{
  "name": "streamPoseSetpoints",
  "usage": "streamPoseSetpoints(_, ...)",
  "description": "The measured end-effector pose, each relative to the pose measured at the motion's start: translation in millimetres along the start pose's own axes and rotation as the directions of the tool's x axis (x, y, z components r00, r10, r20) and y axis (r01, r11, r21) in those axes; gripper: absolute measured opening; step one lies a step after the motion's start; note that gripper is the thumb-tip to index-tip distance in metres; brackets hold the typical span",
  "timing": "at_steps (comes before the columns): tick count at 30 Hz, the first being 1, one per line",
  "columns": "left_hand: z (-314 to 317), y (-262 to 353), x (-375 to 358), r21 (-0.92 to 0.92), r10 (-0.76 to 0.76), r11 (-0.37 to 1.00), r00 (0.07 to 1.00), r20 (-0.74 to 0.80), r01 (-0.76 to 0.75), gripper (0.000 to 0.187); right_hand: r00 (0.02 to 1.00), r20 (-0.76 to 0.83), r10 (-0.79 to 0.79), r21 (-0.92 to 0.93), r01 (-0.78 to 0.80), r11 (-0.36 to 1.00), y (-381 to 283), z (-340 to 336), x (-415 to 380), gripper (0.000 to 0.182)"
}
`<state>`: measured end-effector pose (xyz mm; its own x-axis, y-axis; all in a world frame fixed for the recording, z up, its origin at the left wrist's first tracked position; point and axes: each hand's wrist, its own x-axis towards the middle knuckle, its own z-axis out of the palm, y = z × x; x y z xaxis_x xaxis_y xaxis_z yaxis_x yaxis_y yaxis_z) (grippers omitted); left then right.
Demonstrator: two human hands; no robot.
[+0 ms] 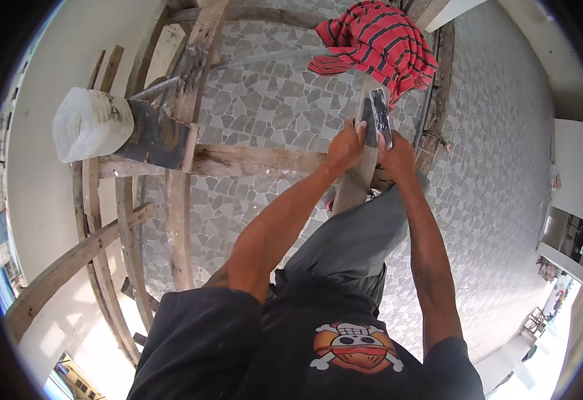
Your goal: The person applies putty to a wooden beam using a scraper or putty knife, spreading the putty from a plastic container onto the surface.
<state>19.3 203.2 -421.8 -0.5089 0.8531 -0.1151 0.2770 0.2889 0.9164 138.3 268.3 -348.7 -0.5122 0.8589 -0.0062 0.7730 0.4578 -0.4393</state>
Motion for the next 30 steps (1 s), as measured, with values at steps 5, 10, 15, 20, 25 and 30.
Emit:
streamPoseSetpoints(5,-5.6,4.1,0.7,0.001,-0.014,1.000,0.999,0.031,0.014,0.054,0.998,-0.017,0.063,-0.056,-0.064,0.996,-10.4,3.3,25.3,0.028)
streamPoseSetpoints(10,-3.6,5.3,0.6,0.004,-0.037,0.999,0.999,0.033,0.037,0.052,0.997,-0.045,-0.065,-0.027,0.064,0.998,-4.9,4.2,-3.1,0.031)
streamPoseSetpoints(15,-2.7,4.0,-1.0,0.019,-0.045,0.999,0.997,0.059,0.044,0.051,0.998,0.028,-0.053,-0.092,0.055,0.994,-17.6,5.0,43.0,0.030)
streamPoseSetpoints(20,-6.4,10.8,3.4,0.034,-0.071,0.997,0.996,0.048,0.069,0.049,0.996,0.035,-0.080,-0.089,0.083,0.993,-9.0,2.5,10.3,0.028)
streamPoseSetpoints(25,-1.2,0.5,0.2,-0.003,0.029,1.000,1.000,0.007,-0.029,0.049,0.995,-0.010,-0.102,-0.085,0.101,0.991,-18.4,10.0,42.9,0.027)
streamPoseSetpoints(30,0.6,-3.3,1.4,-0.018,0.003,1.000,0.999,0.040,-0.002,0.051,0.999,0.022,-0.035,-0.134,0.038,0.990,-13.4,12.2,11.1,0.026)
